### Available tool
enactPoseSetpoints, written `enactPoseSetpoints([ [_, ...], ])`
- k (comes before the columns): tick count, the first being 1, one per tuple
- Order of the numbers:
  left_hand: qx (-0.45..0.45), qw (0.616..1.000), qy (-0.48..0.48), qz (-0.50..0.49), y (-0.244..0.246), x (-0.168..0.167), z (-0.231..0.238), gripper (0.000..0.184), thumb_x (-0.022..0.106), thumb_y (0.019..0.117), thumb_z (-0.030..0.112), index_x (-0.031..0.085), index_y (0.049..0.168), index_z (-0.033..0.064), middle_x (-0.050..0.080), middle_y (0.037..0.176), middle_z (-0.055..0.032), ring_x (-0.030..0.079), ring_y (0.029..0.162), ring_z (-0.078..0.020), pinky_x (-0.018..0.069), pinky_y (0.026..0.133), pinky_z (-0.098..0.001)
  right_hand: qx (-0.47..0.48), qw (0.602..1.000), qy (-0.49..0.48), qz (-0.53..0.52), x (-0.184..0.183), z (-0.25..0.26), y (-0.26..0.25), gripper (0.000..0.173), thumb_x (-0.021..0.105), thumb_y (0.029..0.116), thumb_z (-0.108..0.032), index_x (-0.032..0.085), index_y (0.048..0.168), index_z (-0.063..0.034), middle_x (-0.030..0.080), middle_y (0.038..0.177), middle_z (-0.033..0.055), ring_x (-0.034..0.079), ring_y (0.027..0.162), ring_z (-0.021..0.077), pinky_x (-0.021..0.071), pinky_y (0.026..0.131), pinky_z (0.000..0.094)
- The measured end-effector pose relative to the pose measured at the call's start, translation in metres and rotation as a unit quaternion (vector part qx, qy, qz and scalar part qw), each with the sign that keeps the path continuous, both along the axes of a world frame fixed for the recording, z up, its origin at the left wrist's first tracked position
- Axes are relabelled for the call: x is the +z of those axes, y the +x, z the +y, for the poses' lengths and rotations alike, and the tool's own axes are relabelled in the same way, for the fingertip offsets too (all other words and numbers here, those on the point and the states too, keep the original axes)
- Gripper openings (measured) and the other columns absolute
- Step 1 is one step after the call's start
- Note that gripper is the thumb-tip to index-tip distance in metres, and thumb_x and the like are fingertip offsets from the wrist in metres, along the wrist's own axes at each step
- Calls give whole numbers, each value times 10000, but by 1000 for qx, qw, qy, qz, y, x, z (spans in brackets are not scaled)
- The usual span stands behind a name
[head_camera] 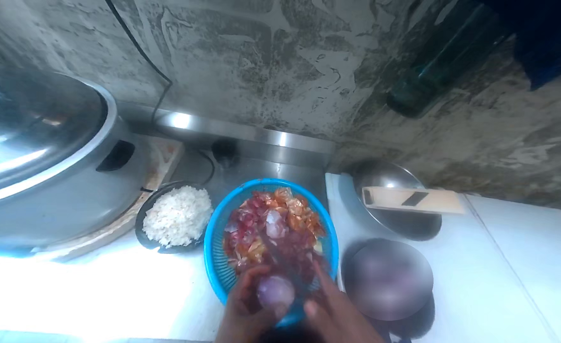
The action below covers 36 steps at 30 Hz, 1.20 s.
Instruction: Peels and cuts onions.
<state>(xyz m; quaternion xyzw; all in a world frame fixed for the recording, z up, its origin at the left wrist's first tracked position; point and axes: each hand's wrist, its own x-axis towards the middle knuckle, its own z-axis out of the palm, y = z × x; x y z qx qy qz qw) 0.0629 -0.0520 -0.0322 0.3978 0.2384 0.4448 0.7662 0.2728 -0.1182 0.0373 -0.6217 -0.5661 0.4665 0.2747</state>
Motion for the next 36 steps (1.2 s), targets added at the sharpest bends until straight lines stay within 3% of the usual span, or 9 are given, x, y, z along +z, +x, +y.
enactPoseSetpoints([
  [2,5,999,49,15,0,1,1,582,830,807,56,600,1342,64,666,1311,-100,672,1148,-234,578,984,-417,59,998,12,7,1,-3,0,839,470,1055,-484,121,1614,37,678,874,126,653,704,203,592,695,455],
  [5,-18,999,50,-2,-1,0,1,585,811,829,37,603,1375,63,667,1317,-119,681,1135,-244,581,981,-417,114,993,25,-19,3,-3,0,730,449,1067,-471,261,1603,-13,672,837,143,643,665,240,569,648,484],
  [8,-47,997,46,-29,-3,2,0,557,790,858,76,612,1383,124,683,1299,-82,681,1138,-214,569,996,-413,104,992,67,-13,-3,-2,1,594,436,1077,-459,438,1515,-58,672,836,130,644,653,215,568,616,445],
  [13,-67,994,63,-50,-7,0,1,563,794,861,105,594,1386,143,664,1315,-74,663,1161,-214,556,1007,-422,77,991,105,28,-6,-2,1,561,407,1082,-478,529,1438,-61,660,845,105,620,660,162,557,612,377],
  [20,-90,991,83,-58,-6,-2,0,590,809,845,103,589,1389,171,657,1333,-74,655,1181,-219,550,1018,-410,-52,990,62,114,-5,1,-2,501,447,1087,-381,497,1440,-29,613,779,22,551,585,88,508,522,286],
  [23,-90,989,100,-67,-7,-2,3,584,807,852,120,597,1396,154,615,1399,-102,621,1238,-253,527,1051,-432,-127,982,55,129,-7,4,7,482,448,1082,-378,474,1462,-82,552,702,0,494,516,102,456,447,287],
  [28,-58,994,94,-17,-8,-1,4,602,786,860,53,579,1424,95,623,1390,-82,641,1210,-227,551,1033,-427,46,998,29,41,11,-4,5,790,457,1065,-467,167,1612,24,671,864,103,618,666,169,567,633,405],
  [31,-69,994,88,13,-6,6,2,645,776,851,-7,547,1449,71,661,1347,-70,680,1151,-216,583,992,-420,98,994,31,-19,9,-3,0,752,451,1066,-474,227,1610,-5,683,850,134,653,676,226,578,648,474],
  [36,-83,992,99,14,-8,8,2,686,775,849,1,489,1472,35,617,1401,-107,647,1212,-266,563,1024,-459,93,991,70,-61,-1,-2,2,581,427,1073,-484,480,1488,-81,675,793,117,652,636,236,564,600,480],
])
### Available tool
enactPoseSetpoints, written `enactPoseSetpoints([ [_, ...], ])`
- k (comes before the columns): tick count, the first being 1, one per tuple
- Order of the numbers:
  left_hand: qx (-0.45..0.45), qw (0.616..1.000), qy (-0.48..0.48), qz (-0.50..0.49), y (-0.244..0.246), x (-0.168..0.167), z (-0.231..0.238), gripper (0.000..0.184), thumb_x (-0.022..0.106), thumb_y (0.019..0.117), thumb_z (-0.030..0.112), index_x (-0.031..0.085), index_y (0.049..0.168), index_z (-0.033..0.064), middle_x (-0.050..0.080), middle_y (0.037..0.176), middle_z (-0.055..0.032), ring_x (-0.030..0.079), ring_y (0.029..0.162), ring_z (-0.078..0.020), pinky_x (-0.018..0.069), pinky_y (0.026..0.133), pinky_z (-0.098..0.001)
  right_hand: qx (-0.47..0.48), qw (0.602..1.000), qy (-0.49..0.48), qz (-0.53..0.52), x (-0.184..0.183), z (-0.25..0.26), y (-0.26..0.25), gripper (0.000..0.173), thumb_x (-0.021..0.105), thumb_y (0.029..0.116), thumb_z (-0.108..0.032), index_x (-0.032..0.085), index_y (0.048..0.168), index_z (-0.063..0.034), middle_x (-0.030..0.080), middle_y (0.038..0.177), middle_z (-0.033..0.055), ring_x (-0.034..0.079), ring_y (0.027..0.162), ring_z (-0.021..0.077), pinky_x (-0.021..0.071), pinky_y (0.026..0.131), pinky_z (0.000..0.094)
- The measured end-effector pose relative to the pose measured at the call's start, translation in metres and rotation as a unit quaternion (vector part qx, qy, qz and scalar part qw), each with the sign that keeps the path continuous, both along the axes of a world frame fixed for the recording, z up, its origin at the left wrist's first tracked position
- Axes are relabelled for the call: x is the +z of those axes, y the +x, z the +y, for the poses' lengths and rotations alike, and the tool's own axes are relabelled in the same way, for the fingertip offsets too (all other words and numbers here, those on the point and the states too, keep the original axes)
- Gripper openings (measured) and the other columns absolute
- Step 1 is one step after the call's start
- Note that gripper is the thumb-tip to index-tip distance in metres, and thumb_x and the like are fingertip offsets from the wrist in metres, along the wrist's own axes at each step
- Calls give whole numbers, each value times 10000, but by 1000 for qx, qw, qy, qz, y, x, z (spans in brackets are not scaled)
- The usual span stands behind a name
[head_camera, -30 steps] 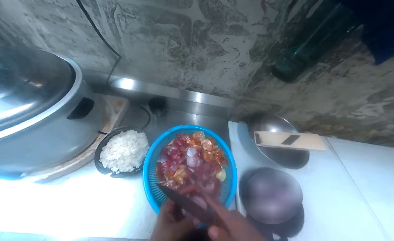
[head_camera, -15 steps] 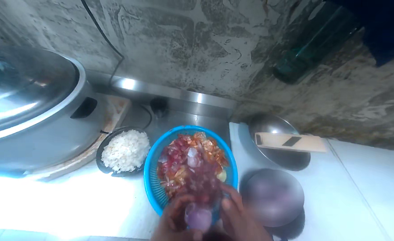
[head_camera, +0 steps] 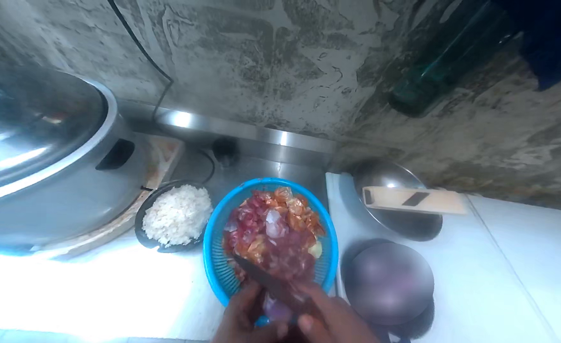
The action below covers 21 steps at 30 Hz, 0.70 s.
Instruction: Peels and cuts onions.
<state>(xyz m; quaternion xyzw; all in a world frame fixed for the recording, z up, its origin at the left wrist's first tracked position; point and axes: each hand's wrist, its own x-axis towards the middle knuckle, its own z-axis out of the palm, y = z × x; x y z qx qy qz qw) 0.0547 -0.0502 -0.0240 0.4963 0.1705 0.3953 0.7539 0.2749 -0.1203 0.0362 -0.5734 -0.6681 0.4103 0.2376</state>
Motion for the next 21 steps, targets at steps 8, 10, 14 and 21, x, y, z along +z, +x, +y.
enactPoseSetpoints([
  [8,78,997,-30,4,10,1,-2,470,792,870,116,617,1299,38,709,1222,-100,690,1109,-216,568,992,-408,-56,997,59,5,-7,-3,-6,562,441,1072,-464,551,1430,-45,675,780,108,629,603,196,553,558,429],
  [10,75,997,-14,2,8,3,0,463,797,860,100,649,1297,63,711,1234,-96,694,1110,-219,574,989,-410,-64,996,60,31,-8,-3,-7,555,445,1073,-456,558,1421,-39,685,820,111,635,631,175,561,585,401],
  [14,44,997,46,-50,7,-3,3,493,812,866,192,661,1327,108,664,1324,-87,656,1175,-212,558,1013,-391,-127,983,8,134,-7,2,-6,484,467,1081,-368,539,1413,-23,650,814,57,583,613,108,537,568,314],
  [21,30,995,-15,-95,4,-15,7,533,700,954,174,544,1457,90,582,1428,-148,605,1254,-268,512,1062,-439,-108,987,-38,114,-2,0,0,730,453,1072,-432,213,1613,-5,617,768,57,555,575,144,531,544,370],
])
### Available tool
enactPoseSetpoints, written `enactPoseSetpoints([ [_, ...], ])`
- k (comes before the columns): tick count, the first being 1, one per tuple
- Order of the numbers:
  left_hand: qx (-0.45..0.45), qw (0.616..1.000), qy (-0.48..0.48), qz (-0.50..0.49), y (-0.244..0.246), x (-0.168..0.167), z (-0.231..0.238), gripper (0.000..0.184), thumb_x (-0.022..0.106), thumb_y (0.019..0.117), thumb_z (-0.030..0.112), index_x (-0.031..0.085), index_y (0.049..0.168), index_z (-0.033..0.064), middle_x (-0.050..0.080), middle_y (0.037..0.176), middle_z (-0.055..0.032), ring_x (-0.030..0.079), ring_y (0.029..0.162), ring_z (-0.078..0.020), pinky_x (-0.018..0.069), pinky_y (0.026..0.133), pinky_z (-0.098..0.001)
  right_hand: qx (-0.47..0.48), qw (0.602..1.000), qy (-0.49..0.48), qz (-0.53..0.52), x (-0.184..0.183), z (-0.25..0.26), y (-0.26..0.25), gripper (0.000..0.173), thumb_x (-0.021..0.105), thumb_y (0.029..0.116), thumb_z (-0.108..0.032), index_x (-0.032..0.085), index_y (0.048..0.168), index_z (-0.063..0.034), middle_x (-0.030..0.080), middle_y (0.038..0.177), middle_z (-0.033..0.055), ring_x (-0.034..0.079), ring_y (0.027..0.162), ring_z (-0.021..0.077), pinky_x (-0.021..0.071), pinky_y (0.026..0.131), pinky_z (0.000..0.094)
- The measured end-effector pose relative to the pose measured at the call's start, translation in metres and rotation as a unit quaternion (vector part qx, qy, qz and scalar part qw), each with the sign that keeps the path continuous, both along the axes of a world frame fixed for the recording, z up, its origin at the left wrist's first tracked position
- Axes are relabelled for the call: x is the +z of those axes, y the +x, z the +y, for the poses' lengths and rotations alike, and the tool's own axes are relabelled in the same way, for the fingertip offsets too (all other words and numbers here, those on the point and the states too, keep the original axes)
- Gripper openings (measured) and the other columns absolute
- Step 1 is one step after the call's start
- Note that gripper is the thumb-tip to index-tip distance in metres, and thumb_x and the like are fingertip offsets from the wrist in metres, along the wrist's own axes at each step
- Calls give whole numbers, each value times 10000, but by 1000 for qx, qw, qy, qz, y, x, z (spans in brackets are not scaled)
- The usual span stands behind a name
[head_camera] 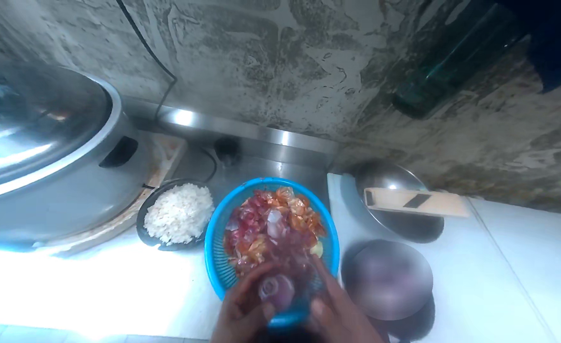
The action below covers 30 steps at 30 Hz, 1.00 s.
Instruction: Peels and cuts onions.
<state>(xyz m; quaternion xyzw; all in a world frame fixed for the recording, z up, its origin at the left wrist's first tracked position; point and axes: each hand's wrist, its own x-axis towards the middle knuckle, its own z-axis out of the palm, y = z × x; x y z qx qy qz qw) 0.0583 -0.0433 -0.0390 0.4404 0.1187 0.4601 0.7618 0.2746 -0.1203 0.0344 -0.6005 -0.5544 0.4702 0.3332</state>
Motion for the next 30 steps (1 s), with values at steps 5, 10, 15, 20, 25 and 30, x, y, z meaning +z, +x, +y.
enactPoseSetpoints([
  [5,19,999,-37,29,4,8,-7,571,762,898,122,547,1421,46,607,1400,-135,644,1197,-243,549,1021,-424,101,990,20,-92,9,-1,-10,716,458,1066,-461,302,1587,4,679,796,135,647,631,240,569,605,487],
  [10,26,999,-21,28,4,13,-9,518,769,889,102,597,1376,70,653,1339,-116,670,1154,-232,563,1003,-420,70,991,82,-84,-3,-1,-13,593,428,1074,-485,478,1480,-55,658,768,106,635,609,201,560,560,432],
  [15,-8,1000,-6,-7,3,7,-7,535,747,919,186,580,1421,108,623,1376,-141,636,1209,-265,538,1028,-428,-10,997,76,6,-3,2,-11,556,435,1079,-454,529,1429,-33,654,834,63,581,610,111,539,561,326],
  [20,25,998,-51,-8,5,3,-8,554,733,923,173,553,1446,149,596,1409,-105,609,1238,-242,524,1037,-450,-8,998,44,-53,3,2,-12,621,470,1069,-438,422,1532,-26,694,882,108,640,660,168,578,626,416],
  [25,50,983,-169,-44,9,10,-8,575,739,916,129,499,1438,143,643,1322,-103,676,1117,-242,578,949,-461,75,995,-11,-57,2,3,-10,802,478,1058,-449,149,1617,23,675,840,122,648,671,218,583,656,472],
  [30,22,970,-229,-78,11,17,-8,591,768,879,87,468,1387,127,656,1289,-125,691,1075,-260,577,932,-467,85,992,28,-89,1,5,-13,741,427,1066,-503,297,1586,8,708,874,141,682,684,225,593,651,479],
])
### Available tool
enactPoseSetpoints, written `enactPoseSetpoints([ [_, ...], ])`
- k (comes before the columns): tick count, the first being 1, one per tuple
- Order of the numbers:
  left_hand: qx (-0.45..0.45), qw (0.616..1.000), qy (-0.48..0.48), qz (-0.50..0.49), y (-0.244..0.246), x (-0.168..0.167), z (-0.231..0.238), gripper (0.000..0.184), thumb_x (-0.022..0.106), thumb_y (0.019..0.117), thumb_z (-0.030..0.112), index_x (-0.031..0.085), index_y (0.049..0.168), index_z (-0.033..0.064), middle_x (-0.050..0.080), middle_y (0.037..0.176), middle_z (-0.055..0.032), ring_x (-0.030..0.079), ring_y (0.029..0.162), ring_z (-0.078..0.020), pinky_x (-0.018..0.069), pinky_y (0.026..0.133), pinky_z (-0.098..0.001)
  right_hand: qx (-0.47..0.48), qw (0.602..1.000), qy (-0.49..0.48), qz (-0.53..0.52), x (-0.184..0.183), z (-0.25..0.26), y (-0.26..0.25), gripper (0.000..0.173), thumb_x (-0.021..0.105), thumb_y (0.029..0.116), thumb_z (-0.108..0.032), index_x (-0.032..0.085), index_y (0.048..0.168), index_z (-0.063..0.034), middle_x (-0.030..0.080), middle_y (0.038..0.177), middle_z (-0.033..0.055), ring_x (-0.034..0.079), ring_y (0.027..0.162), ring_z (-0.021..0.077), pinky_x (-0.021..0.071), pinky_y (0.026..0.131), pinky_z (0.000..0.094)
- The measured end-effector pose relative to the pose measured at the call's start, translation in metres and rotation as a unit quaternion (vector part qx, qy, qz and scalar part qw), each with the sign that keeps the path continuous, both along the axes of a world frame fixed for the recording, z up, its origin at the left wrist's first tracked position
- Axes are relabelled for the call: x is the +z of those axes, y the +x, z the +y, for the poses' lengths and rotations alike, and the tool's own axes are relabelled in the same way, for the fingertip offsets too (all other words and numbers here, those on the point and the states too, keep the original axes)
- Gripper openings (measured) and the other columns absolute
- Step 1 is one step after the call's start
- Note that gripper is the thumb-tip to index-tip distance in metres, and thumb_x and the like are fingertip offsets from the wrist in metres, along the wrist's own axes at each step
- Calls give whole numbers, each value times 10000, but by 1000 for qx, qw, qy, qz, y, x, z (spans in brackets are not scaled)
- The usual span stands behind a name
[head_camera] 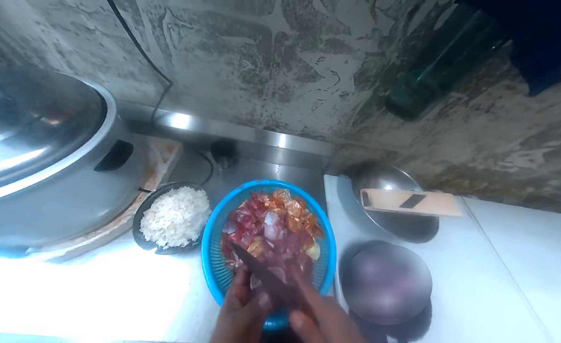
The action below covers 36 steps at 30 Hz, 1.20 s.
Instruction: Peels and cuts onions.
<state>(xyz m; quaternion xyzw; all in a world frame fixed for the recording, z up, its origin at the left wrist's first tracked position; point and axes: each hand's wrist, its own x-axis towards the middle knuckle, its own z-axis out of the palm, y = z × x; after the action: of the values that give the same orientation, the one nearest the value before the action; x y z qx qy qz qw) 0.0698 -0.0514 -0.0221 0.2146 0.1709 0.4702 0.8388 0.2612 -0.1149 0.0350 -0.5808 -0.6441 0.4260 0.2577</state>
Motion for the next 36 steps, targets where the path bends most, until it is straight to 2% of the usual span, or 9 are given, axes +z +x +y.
enactPoseSetpoints([
  [6,-65,995,38,-60,-5,-10,2,486,722,924,138,591,1387,206,624,1352,-137,645,1174,-302,537,991,-523,-58,995,67,47,-10,0,0,596,402,1080,-484,509,1454,-33,680,865,106,632,650,155,571,605,392],
  [10,-92,993,23,-73,-2,-8,-2,467,666,980,172,552,1433,195,582,1396,-178,640,1193,-361,552,978,-562,-99,989,59,93,-9,0,3,564,450,1074,-452,522,1429,-20,658,826,71,591,607,112,543,557,333],
  [12,-72,995,-7,-73,-1,-11,-1,493,669,977,165,526,1448,179,583,1386,-193,640,1180,-366,545,981,-563,-91,991,58,75,-8,-2,2,602,451,1070,-464,496,1464,-11,671,847,91,610,631,134,556,583,363],
  [14,-44,997,-20,-55,1,-10,1,554,695,949,107,469,1452,160,620,1330,-184,668,1132,-347,560,959,-544,-57,997,37,37,-5,-3,3,708,440,1069,-480,345,1557,25,710,921,127,678,709,171,601,665,429],
  [18,-6,999,-37,10,4,3,-2,607,727,876,-10,475,1410,131,694,1218,-138,710,1051,-292,588,925,-504,-3,1000,19,-7,-3,-3,-1,763,465,1062,-463,259,1580,58,661,749,115,631,590,227,561,563,476],
  [24,-27,998,-45,-37,6,0,-5,530,748,893,68,498,1355,131,707,1191,-141,710,1060,-298,568,954,-521,-23,996,76,-38,-6,-2,-4,687,420,1070,-482,396,1531,27,675,745,107,637,569,215,556,527,461],
  [28,-88,993,5,-83,2,-10,-6,507,715,940,134,536,1411,188,627,1324,-165,664,1147,-335,556,981,-533,-98,990,99,24,-18,1,2,597,406,1083,-464,538,1395,28,692,848,91,650,655,134,583,604,367],
  [32,-64,996,-8,-64,1,-8,-5,511,708,936,92,527,1405,188,591,1377,-176,642,1187,-358,543,998,-546,-122,985,64,101,-19,-3,6,597,435,1082,-430,486,1454,35,648,820,70,569,597,98,535,556,312],
  [36,-30,998,-28,-55,3,-12,-2,572,722,918,75,457,1413,179,646,1304,-156,680,1117,-328,562,961,-529,-35,997,53,34,-8,-6,3,768,461,1061,-481,293,1556,81,685,813,121,647,628,177,589,601,423],
])
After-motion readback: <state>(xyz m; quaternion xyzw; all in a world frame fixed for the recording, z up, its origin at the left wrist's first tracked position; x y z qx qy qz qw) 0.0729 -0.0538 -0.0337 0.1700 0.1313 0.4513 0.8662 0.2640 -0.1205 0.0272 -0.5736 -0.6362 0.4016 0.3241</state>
